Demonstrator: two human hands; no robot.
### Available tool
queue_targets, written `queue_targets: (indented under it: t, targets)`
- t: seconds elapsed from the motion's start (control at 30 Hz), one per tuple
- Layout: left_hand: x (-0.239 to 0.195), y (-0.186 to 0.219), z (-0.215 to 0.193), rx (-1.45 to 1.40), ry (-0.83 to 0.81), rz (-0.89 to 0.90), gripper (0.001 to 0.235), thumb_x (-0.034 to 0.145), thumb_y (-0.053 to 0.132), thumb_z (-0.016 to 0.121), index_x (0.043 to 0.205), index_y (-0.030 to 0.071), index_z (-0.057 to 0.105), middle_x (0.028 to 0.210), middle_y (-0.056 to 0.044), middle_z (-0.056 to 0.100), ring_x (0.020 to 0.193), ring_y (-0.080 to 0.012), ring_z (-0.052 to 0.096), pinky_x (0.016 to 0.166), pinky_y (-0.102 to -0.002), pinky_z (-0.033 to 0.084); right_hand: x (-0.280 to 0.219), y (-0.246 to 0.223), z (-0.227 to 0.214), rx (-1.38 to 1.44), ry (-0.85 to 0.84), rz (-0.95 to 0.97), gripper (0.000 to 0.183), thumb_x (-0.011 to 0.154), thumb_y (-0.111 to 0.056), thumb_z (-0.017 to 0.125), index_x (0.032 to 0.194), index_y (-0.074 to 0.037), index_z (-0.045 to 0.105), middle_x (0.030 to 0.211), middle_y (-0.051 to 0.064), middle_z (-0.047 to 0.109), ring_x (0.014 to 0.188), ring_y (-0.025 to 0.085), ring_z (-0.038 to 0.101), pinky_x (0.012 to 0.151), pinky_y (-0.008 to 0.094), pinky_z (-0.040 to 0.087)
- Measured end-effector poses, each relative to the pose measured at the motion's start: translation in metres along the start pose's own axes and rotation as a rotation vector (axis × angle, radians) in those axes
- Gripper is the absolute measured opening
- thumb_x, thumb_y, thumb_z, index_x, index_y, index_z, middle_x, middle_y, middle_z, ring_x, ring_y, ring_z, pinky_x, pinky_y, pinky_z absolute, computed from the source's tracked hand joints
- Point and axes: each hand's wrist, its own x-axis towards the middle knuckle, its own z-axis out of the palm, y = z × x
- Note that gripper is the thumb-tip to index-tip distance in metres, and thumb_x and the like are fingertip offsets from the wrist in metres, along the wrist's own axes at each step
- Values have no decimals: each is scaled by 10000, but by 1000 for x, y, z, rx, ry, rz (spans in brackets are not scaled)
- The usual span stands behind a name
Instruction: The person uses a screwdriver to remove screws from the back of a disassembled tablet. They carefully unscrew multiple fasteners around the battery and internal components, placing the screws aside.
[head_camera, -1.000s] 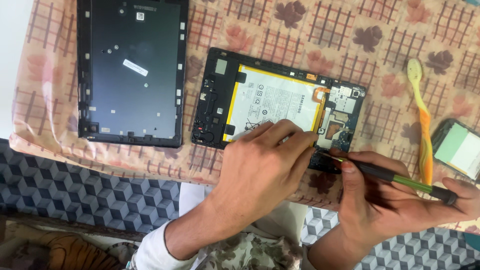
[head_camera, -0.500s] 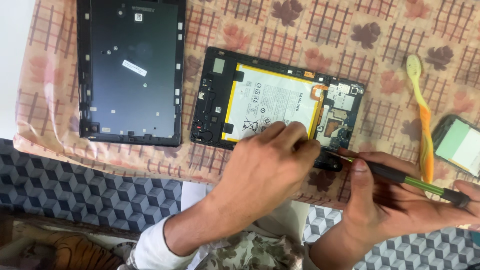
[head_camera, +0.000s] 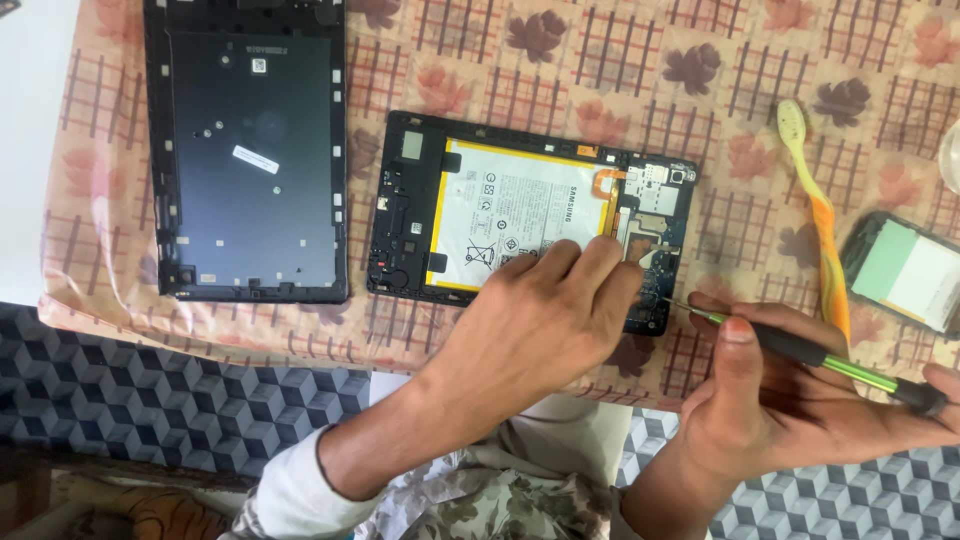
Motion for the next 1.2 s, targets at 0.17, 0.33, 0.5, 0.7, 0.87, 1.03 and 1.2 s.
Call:
queue_targets:
  t: [0.17, 0.33, 0.5, 0.7, 0.87, 1.03, 1.2]
  targets:
    - [-2, -1, 6, -122, 58, 0, 167, 873, 99, 670, 1017, 30, 620, 1037, -45, 609, 885, -179, 627, 717, -324, 562, 2, -2, 2, 9, 25, 12, 794, 1050, 141, 716, 1520, -189, 168, 1494, 271, 441, 807, 337, 708, 885, 439, 700]
    - [-9, -8, 0, -233, 17, -24, 160, 866, 66, 713, 1008, 22, 653, 977, -61, 599, 874, -199, 633, 719, -334, 559, -2, 3, -2, 9, 20, 22, 860, 1062, 155, 729, 1528, -195, 97, 1437, 253, 483, 807, 332, 747, 902, 450, 695]
    - [-9, -13, -5, -431, 97, -151, 103, 976, 42, 709, 1066, 21, 664, 990, -67, 635, 924, -217, 664, 763, -329, 578, -2, 6, -3, 27, 13, 20, 926, 1065, 145, 718, 1572, -224, 38, 1124, 254, 662, 796, 361, 770, 894, 462, 663]
    - [5, 5, -5, -418, 128, -354, 234, 890, 169, 777, 1041, 25, 671, 920, -113, 661, 855, -304, 663, 718, -415, 539, 3, -1, 6, 217, 256, 185, 1110, 851, 176, 789, 1510, -155, -40, 1067, 278, 684, 701, 380, 771, 784, 464, 723]
    - [6, 5, -3, -459, 107, -386, 210, 899, 86, 741, 1078, 29, 648, 936, -102, 664, 876, -288, 671, 750, -407, 544, 1, 0, 2, 12, 55, 87, 1015, 1047, 145, 736, 1605, -208, -35, 1171, 286, 633, 799, 372, 728, 874, 458, 673]
    - [2, -3, -7, -524, 63, -382, 194, 894, 49, 732, 1066, 30, 645, 914, -95, 673, 850, -282, 671, 753, -407, 536, -2, 6, -5, 17, 9, 22, 935, 1069, 146, 747, 1555, -214, 34, 1406, 260, 560, 821, 348, 776, 867, 436, 733]
    - [0, -6, -12, -594, 85, -372, 145, 917, 36, 723, 1033, 37, 636, 929, -92, 691, 871, -290, 675, 769, -409, 535, -2, 6, -7, -23, 13, 57, 883, 1041, 135, 735, 1553, -187, 91, 1215, 278, 616, 808, 366, 738, 893, 468, 674]
